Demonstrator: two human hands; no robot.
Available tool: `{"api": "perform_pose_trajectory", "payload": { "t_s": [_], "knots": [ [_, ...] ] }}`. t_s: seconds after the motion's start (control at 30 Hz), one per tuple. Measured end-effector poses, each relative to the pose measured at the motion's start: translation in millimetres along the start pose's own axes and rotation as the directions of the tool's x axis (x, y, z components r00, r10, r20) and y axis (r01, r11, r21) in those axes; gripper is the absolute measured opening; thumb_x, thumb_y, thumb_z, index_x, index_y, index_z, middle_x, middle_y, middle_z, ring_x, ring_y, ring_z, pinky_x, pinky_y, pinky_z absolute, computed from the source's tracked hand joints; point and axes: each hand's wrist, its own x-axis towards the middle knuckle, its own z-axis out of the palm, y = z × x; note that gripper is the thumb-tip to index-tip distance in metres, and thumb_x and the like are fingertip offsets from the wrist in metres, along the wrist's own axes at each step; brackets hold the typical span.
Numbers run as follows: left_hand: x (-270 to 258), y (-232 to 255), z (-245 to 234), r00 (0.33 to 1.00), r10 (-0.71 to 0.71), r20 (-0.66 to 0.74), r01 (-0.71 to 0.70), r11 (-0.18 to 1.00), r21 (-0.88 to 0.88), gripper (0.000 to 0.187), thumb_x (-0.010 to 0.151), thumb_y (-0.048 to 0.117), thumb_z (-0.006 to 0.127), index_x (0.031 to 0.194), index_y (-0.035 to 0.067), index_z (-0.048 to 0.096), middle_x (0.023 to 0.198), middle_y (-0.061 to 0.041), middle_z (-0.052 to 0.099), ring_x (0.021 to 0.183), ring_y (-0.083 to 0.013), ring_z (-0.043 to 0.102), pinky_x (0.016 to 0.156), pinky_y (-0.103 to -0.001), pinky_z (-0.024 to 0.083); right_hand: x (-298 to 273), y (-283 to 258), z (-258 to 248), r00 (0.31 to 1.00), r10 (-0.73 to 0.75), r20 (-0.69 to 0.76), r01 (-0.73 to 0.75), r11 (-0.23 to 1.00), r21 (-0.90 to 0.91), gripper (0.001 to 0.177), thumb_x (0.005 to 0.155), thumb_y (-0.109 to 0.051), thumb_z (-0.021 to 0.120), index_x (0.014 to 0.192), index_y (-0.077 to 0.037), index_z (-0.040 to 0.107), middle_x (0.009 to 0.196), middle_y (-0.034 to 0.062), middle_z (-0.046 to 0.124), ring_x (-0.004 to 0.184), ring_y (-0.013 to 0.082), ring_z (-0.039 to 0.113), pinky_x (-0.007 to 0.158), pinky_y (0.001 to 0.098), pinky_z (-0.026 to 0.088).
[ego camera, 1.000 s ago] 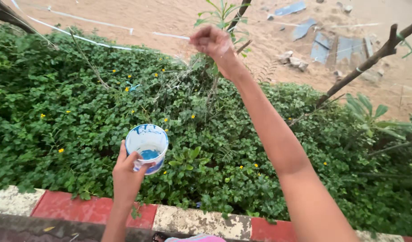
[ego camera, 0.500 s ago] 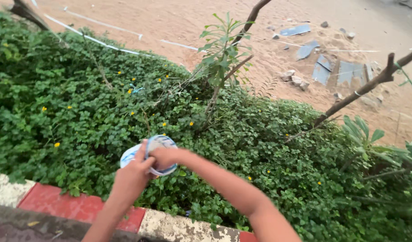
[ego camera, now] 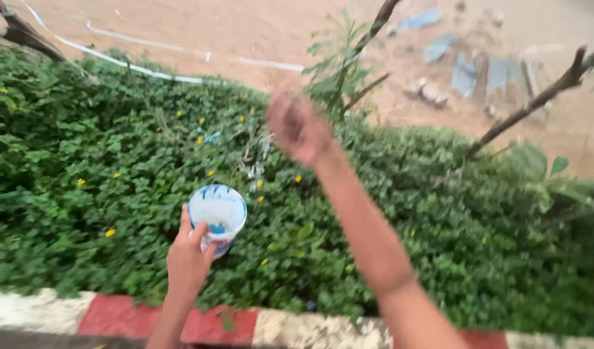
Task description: The person scoops water from a bucket into a container and splashes water onto plants by hand.
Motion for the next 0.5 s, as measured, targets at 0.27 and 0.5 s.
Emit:
{"api": "perform_pose_trajectory", "payload": {
  "t_s": [0.27,0.5],
  "knots": [
    [19,-64,-53,0.995,-0.034,0.096,0.036,0.999,-0.018,0.039,0.067,0.038,0.086,0.087,0.011,0.066,0.155,-0.019,0.049,0.083,-0.036,0.072,0.067,-0.044,0.058,63,-13,-10,0.977,-0.179,0.117,0.178,0.379,-0.908,0.024,0.099,-0.023,0.071,0.098,0.0,0.068,0.115,0.015,0.076,0.109,0.0235,0.073,0.1,0.0395,0.062],
    [65,-49,-90,0.81,0.122,0.574,-0.053,0.989,-0.135,0.051,0.065,0.043,0.085,0.1,0.011,0.067,0.143,-0.009,0.061,0.067,-0.0288,0.073,0.063,-0.041,0.058,4,73,-44,0.998,0.006,-0.067,-0.068,0.137,-0.988,0.042,0.1,-0.044,0.06,0.114,-0.005,0.071,0.11,0.0077,0.075,0.107,0.0194,0.07,0.098,0.0355,0.054]
  ]
}}
